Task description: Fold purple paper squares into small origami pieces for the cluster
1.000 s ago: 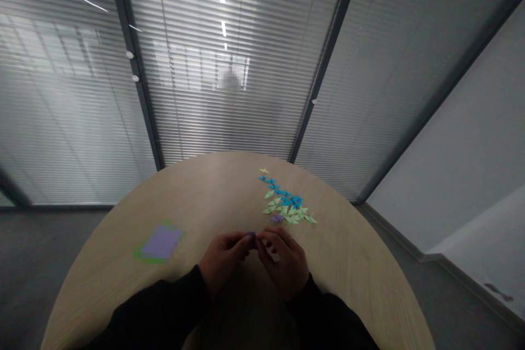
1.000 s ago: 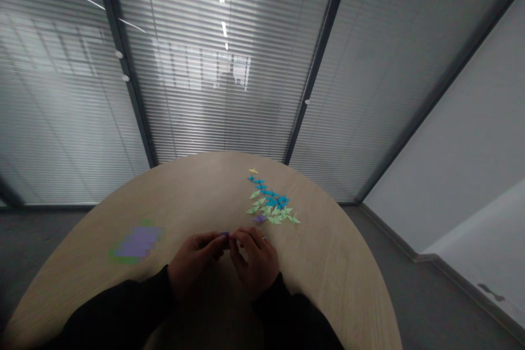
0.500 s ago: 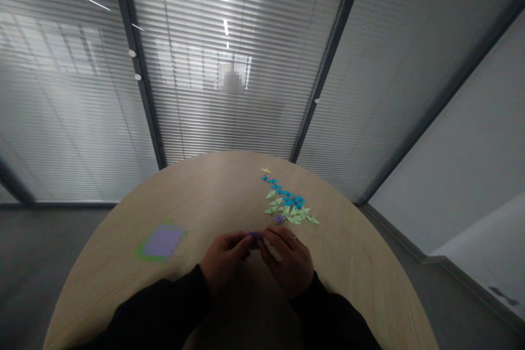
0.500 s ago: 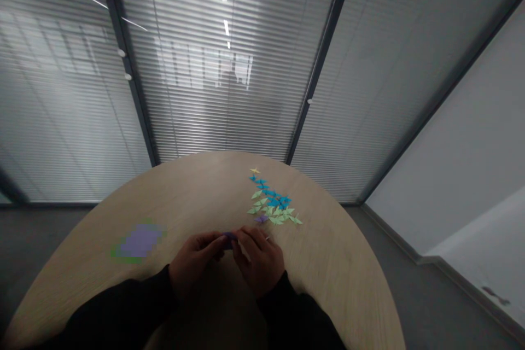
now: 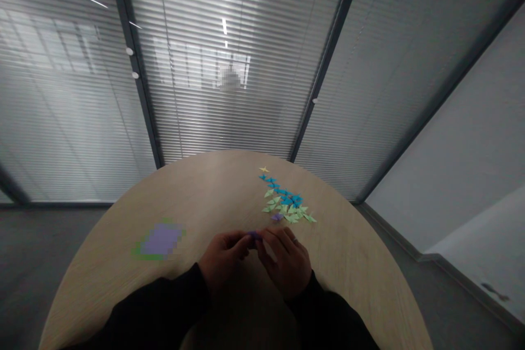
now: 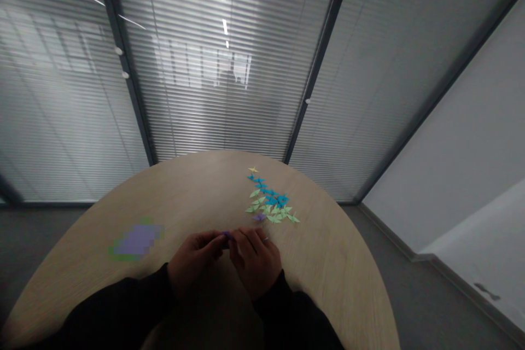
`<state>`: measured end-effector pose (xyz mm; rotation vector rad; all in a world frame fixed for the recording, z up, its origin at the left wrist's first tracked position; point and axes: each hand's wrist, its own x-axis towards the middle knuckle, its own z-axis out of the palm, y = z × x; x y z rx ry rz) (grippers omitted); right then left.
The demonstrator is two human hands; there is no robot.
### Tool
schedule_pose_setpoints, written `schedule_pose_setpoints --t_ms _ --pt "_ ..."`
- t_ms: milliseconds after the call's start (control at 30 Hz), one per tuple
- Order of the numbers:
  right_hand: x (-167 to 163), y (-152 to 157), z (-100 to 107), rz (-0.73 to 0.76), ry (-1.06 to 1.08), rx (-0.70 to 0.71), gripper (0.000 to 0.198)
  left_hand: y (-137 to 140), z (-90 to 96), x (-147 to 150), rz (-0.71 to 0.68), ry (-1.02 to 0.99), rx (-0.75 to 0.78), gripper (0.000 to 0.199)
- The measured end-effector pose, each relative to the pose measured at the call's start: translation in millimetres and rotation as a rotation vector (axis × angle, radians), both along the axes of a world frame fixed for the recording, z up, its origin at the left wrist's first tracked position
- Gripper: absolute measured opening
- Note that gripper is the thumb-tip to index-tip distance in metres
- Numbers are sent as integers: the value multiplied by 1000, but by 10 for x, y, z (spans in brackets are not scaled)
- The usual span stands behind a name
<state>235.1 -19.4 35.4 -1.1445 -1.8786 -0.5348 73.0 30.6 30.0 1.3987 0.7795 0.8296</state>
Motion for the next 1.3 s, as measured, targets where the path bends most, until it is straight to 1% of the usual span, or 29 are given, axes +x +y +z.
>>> schedule_pose_setpoints --t_ms 167,333,567,733,867,1100,1300 --pt "36 -6 4 60 13 -9 16 12 -56 -3 -5 10 17 43" --pt "69 -19 -32 90 -43 -1 16 24 -70 -9 -25 2 20 42" --pt "76 -47 -6 37 -182 38 19 14 -40 -3 -14 -39 -18 44" --pt "84 -55 -37 15 -242 41 20 2 -34 -6 7 -52 -44 41" --pt "63 -59 -22 21 -264 54 22 11 -22 -8 4 -58 -39 41" --pt "19 -67 29 -19 -306 72 19 12 -17 -7 14 -85 -81 39" --pt "30 -58 -15 -22 -252 47 21 11 -17 -10 -9 -45 -35 43"
